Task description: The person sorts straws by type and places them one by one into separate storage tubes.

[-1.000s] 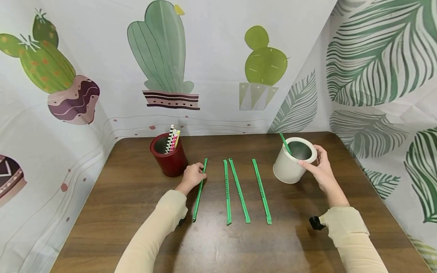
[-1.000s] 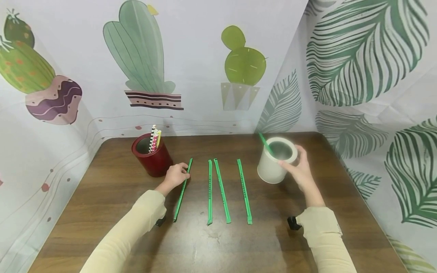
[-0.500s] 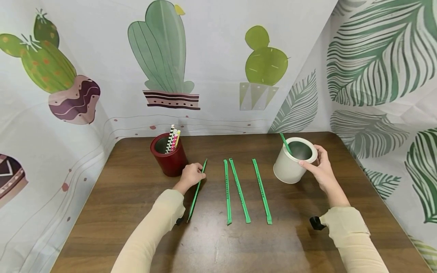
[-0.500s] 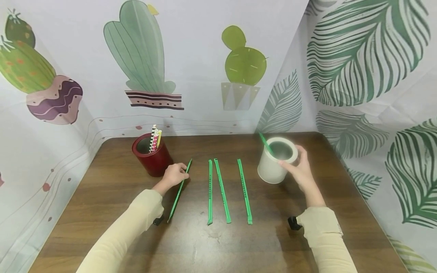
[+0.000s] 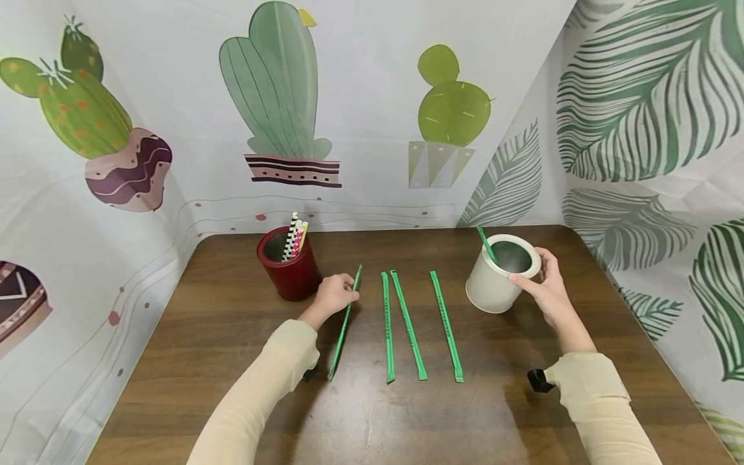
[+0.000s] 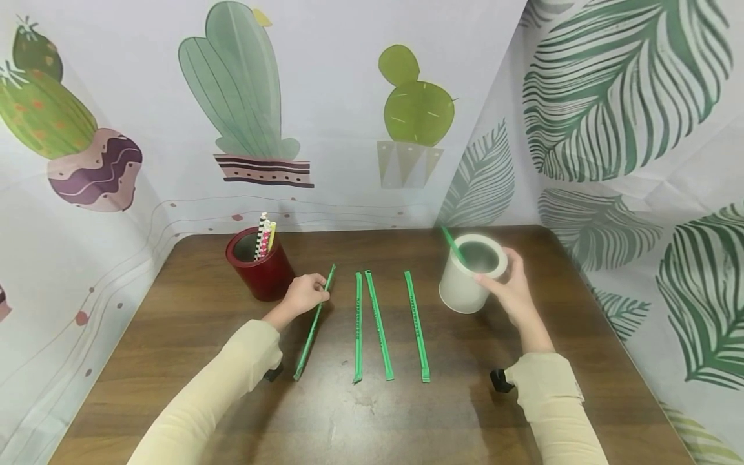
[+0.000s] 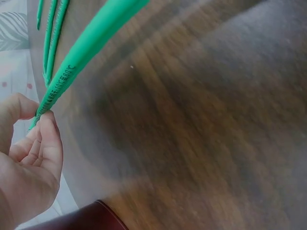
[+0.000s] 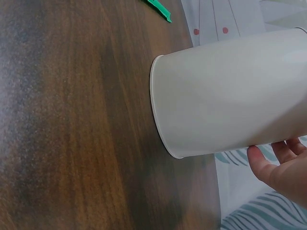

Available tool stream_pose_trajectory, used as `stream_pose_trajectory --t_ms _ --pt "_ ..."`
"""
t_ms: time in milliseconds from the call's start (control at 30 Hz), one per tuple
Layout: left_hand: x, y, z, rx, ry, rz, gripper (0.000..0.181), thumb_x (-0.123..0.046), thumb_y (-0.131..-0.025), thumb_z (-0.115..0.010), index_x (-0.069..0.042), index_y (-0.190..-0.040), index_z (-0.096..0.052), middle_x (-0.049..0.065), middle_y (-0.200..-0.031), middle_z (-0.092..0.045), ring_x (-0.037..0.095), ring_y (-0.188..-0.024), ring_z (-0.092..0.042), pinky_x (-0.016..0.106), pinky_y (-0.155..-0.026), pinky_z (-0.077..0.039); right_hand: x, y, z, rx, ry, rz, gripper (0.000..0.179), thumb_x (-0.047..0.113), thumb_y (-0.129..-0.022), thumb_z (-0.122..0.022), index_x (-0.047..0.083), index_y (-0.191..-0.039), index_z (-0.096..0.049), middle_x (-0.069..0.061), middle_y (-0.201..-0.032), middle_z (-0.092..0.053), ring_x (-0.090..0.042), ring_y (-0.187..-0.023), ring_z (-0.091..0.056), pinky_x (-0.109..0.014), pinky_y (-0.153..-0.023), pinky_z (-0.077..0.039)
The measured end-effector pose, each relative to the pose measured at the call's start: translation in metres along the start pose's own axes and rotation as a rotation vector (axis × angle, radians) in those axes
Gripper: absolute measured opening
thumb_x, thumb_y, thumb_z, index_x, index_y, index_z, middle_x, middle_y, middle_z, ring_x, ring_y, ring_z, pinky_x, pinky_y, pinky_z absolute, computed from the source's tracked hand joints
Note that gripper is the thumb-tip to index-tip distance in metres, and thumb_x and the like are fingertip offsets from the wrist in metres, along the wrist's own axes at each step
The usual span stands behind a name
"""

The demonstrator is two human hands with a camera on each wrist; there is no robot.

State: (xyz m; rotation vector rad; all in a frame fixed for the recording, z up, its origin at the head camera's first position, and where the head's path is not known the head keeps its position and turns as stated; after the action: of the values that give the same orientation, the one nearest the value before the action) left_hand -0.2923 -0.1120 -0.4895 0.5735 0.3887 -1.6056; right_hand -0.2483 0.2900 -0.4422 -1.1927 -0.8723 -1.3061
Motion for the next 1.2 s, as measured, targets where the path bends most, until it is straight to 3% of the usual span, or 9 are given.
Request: stream_pose_trajectory --t_ms 233,333,467,567,833,1200 --pt "-0.008 -0.002 0.001 -0.002 0.042 -0.002 0.022 -0.018 -0.071 -0.065 -0.007 -0.09 -0.063 0.001 -0.076 -0.065 0.013 -0.07 -0.057 0.024 -0.061 -0.044 -0.001 0.0 0.001 -0.004 0.015 0.011 0.065 0.003 -0.079 -0.062 0.011 -0.13 -0.023 0.013 -0.115 -0.036 -0.006 -0.111 -0.031 -0.009 -0.085 -0.024" --pt "-0.013 -0.002 0.003 -0.008 0.053 -0.003 0.023 -0.018 -0.071 -0.065 -0.007 -0.091 -0.063 0.001 -0.076 -0.064 0.013 -0.07 -0.057 0.024 -0.062 -0.044 -0.001 -0.001 0.001 -0.005 0.007 0.009 0.065 0.003 -0.079 -0.062 0.011 -0.13 -0.023 0.013 -0.115 -0.036 -0.007 -0.113 -0.031 -0.01 -0.089 -0.023" --pt "-0.024 -0.003 0.007 -0.006 0.085 -0.002 0.025 -0.019 -0.073 -0.065 -0.006 -0.094 -0.062 0.001 -0.078 -0.064 0.013 -0.071 -0.056 0.025 -0.064 -0.043 -0.001 -0.001 0.001 -0.003 -0.004 0.002 0.066 0.003 -0.079 -0.062 0.011 -0.131 -0.022 0.013 -0.115 -0.035 -0.007 -0.114 -0.03 -0.025 -0.101 -0.016" --pt "-0.035 -0.002 0.011 0.003 0.128 0.007 0.026 -0.019 -0.073 -0.064 -0.007 -0.095 -0.062 0.002 -0.08 -0.063 0.013 -0.071 -0.056 0.025 -0.064 -0.043 -0.001 -0.001 0.001 -0.004 -0.011 0.005 0.065 0.002 -0.079 -0.062 0.012 -0.13 -0.023 0.013 -0.115 -0.036 -0.006 -0.113 -0.03 -0.03 -0.103 -0.014" --pt "-0.06 0.001 0.014 0.057 0.287 0.016 0.023 -0.013 -0.074 -0.06 -0.006 -0.097 -0.06 0.004 -0.082 -0.063 0.017 -0.064 -0.062 0.021 -0.056 -0.047 0.001 0.0 0.0 -0.008 -0.011 0.026 0.063 0.001 -0.078 -0.062 0.011 -0.128 -0.025 0.012 -0.113 -0.037 -0.004 -0.108 -0.033 -0.011 -0.088 -0.023" --pt "-0.095 0.0 0.023 0.061 0.497 -0.001 0.022 -0.006 -0.074 -0.059 -0.004 -0.095 -0.058 0.006 -0.082 -0.061 0.014 -0.061 -0.058 0.024 -0.057 -0.05 0.002 0.001 -0.001 -0.008 0.003 0.021 0.064 0.003 -0.079 -0.062 0.01 -0.13 -0.024 0.011 -0.114 -0.037 -0.005 -0.109 -0.032 -0.012 -0.087 -0.024"
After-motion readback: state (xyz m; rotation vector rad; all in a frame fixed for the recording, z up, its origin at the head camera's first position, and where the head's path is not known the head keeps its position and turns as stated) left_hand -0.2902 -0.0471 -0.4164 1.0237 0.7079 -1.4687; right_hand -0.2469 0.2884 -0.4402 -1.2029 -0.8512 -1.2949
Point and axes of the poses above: each hand's wrist, its own y-axis away from the middle knuckle, its own z-axis out of the back of the hand, x = y × z, the point moved 3 cm from there along -y, towards the middle knuckle
